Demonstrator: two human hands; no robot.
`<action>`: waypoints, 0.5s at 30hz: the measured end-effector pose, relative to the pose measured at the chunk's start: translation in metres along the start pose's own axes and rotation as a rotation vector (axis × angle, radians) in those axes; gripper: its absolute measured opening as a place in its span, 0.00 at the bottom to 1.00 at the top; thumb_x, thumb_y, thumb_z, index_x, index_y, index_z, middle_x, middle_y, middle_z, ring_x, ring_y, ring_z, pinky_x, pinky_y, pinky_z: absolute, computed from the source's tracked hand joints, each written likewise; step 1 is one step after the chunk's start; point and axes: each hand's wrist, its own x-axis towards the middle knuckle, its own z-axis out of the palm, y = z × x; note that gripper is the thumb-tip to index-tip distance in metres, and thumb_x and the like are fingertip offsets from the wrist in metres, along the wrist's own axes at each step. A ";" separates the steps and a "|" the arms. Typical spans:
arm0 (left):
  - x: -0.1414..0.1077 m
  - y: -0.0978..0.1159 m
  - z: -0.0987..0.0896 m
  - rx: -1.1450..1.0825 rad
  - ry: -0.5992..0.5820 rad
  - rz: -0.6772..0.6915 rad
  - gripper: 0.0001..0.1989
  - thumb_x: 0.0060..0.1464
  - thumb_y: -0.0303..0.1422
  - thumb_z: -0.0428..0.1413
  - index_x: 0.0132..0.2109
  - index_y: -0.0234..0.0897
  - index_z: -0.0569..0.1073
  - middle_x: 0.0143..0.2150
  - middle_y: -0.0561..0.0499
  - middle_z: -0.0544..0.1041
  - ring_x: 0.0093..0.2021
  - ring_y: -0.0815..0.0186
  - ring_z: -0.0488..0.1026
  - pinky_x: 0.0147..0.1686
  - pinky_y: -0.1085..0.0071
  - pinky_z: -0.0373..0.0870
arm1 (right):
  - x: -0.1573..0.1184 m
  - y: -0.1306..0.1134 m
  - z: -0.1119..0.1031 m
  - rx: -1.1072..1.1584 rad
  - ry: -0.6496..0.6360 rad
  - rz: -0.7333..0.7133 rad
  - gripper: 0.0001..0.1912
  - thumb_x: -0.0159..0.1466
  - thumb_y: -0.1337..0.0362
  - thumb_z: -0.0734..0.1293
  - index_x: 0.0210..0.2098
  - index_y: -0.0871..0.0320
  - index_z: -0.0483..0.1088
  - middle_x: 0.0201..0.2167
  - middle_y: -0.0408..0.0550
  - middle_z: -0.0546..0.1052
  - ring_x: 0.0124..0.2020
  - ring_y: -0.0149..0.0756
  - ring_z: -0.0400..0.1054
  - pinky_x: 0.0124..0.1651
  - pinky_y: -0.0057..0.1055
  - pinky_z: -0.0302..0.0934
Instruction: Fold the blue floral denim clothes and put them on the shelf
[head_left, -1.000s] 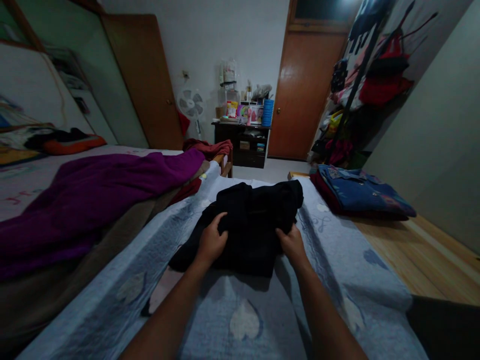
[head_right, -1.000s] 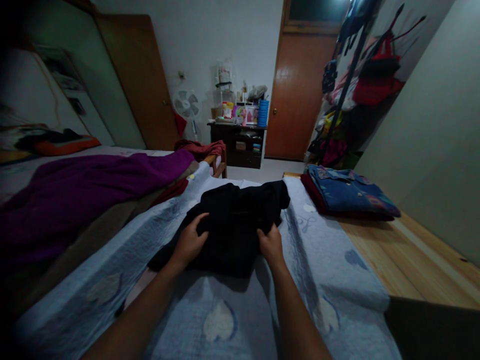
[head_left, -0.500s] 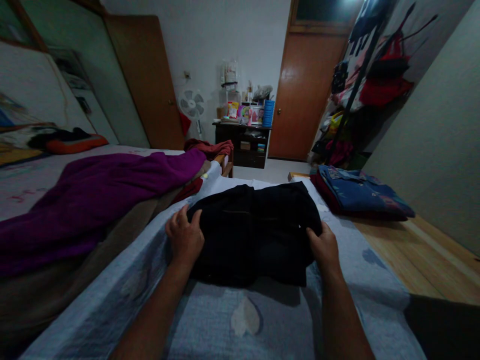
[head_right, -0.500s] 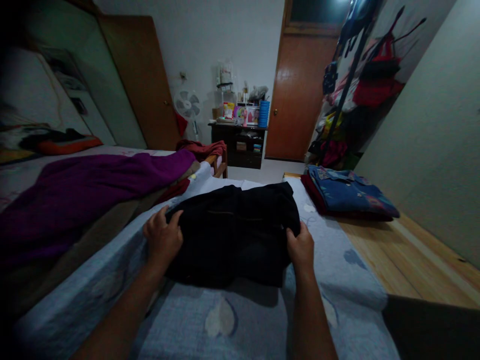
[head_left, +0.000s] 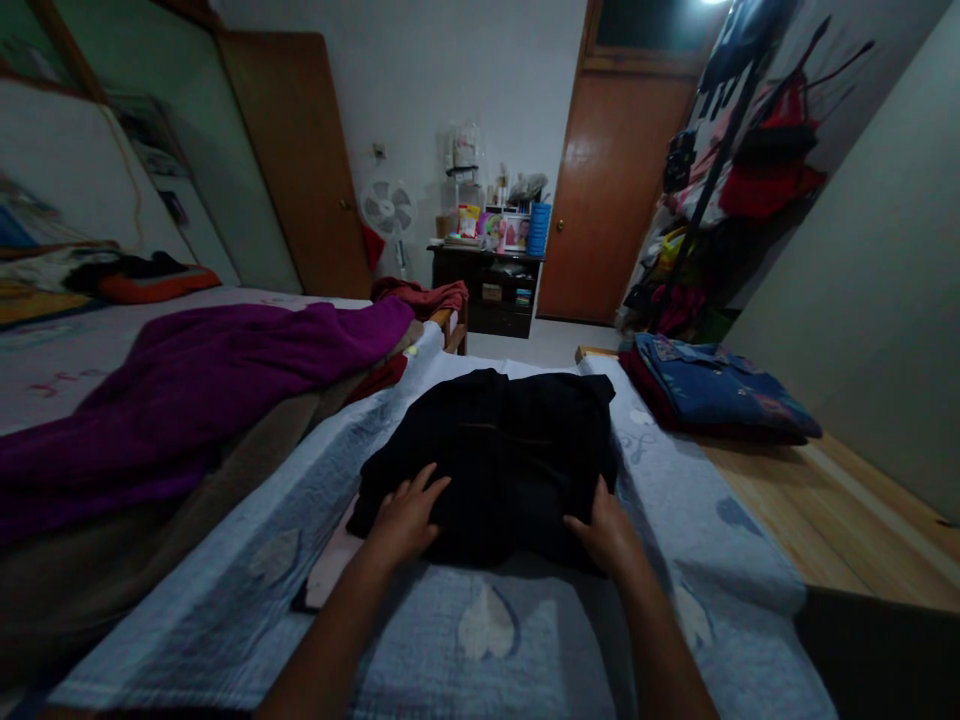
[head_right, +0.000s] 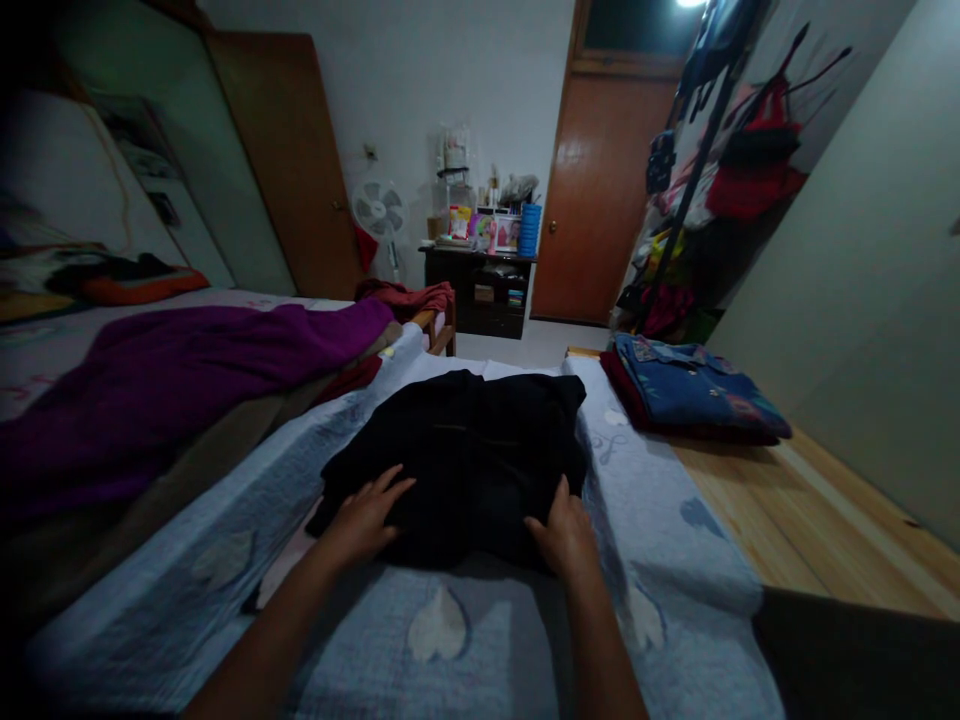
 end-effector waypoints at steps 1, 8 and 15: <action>0.002 -0.001 0.000 -0.002 0.012 -0.004 0.37 0.45 0.22 0.53 0.63 0.49 0.65 0.71 0.49 0.54 0.64 0.51 0.62 0.58 0.53 0.61 | 0.000 0.002 0.001 -0.025 0.002 0.012 0.45 0.47 0.60 0.71 0.63 0.62 0.59 0.49 0.64 0.74 0.52 0.63 0.68 0.53 0.51 0.59; 0.012 -0.004 0.000 -0.261 0.202 -0.038 0.32 0.46 0.18 0.46 0.57 0.44 0.72 0.57 0.51 0.75 0.56 0.62 0.72 0.57 0.67 0.65 | -0.001 -0.006 -0.005 -0.061 -0.044 0.094 0.33 0.52 0.64 0.63 0.58 0.60 0.65 0.45 0.58 0.77 0.46 0.54 0.72 0.48 0.44 0.63; 0.014 0.008 -0.037 -0.554 0.507 -0.070 0.19 0.58 0.34 0.49 0.54 0.40 0.73 0.50 0.48 0.79 0.52 0.58 0.74 0.55 0.64 0.66 | 0.012 -0.047 -0.056 0.064 0.019 0.085 0.21 0.51 0.60 0.61 0.42 0.60 0.73 0.27 0.45 0.76 0.26 0.38 0.68 0.32 0.33 0.61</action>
